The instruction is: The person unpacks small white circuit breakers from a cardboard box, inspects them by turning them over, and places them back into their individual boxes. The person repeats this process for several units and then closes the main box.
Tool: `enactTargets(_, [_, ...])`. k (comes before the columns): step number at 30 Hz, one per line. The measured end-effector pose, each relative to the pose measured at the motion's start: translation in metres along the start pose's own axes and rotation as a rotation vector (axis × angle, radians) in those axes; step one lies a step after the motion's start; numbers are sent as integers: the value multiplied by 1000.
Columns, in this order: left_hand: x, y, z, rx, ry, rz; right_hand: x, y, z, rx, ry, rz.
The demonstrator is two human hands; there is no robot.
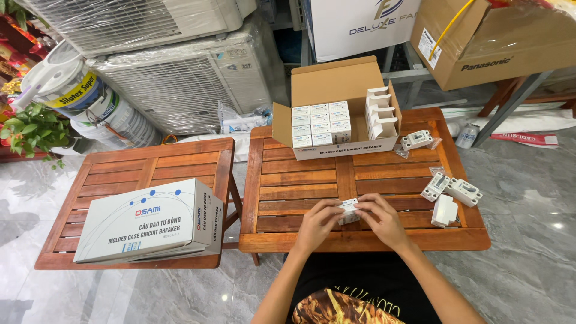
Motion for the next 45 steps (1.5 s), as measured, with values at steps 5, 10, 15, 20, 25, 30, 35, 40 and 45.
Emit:
enactTargets(5, [-1,2,7,-61,-64,-51,3,-10,-16,43,4,-24])
enactTargets(10, [-5,7,9,-148,-195,-65,3,-18,-29,100,22,-78])
enactTargets(15, [0,-3,13,-90,-160,-71,-3,-15,-9,54,12,-100])
enactTargets(20, [-4,-1,16,-177,-249,-32,-5,-10,1,62,45,-151])
enactTargets(25, [-10,5,19,-307,-342,-21,-1,-13,-6,134,103,-231])
enactTargets(30, [-10,7,27,-397,-323,-47,0,-14,-12,180,102,-252])
enactTargets(35, [-12,12,27,-399,-336,-44,1,-13,-15,165,82,-267])
enactTargets(40, [-17,16,9,-284,-302,-30,-10,10,0,138,109,-264])
enactTargets(45, [-23,22,-31,57,-88,-83,-15,21,7,-9,127,-197])
Point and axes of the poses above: each hand's wrist, its own y-axis away from the middle knuckle, its own x-axis out of the back of the hand, z = x × y, the point moved 9 cm from there along -y, towards the middle knuckle, and after that the axes turned 14 degrees about x, right-handed, at the moved point
